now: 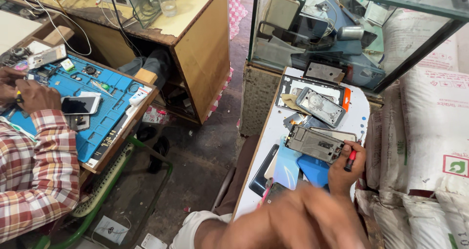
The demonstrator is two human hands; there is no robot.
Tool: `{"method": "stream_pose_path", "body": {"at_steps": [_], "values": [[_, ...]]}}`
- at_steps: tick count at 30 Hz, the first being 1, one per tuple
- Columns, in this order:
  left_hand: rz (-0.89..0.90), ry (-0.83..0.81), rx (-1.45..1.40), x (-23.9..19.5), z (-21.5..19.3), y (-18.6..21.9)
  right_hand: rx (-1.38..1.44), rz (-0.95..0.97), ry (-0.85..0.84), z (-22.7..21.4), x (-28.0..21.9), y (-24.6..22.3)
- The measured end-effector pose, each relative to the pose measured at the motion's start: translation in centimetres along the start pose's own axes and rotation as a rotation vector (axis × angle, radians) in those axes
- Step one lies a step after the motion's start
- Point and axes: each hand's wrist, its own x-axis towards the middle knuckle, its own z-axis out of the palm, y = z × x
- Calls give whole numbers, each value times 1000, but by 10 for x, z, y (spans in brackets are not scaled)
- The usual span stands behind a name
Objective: The person uses a red-handled screwdriver to work on the internal components of a disassembled mobile phone. They repeatedly pry and adjust parts within the phone's chassis while holding it in their left hand. Another person sits nearby working on a separate circuit board.
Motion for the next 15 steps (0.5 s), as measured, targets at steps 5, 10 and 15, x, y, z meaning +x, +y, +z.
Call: {"method": "stream_pose_path", "body": {"at_steps": [5, 10, 15], "values": [[240, 486, 497, 23, -83, -55, -10, -46, -2, -3, -2, 1], [-105, 762, 733, 21, -172, -134, -9, -22, 51, -3, 0, 0], [-340, 569, 406, -6, -191, -174, 6, -8, 36, -4, -3, 3]]}}
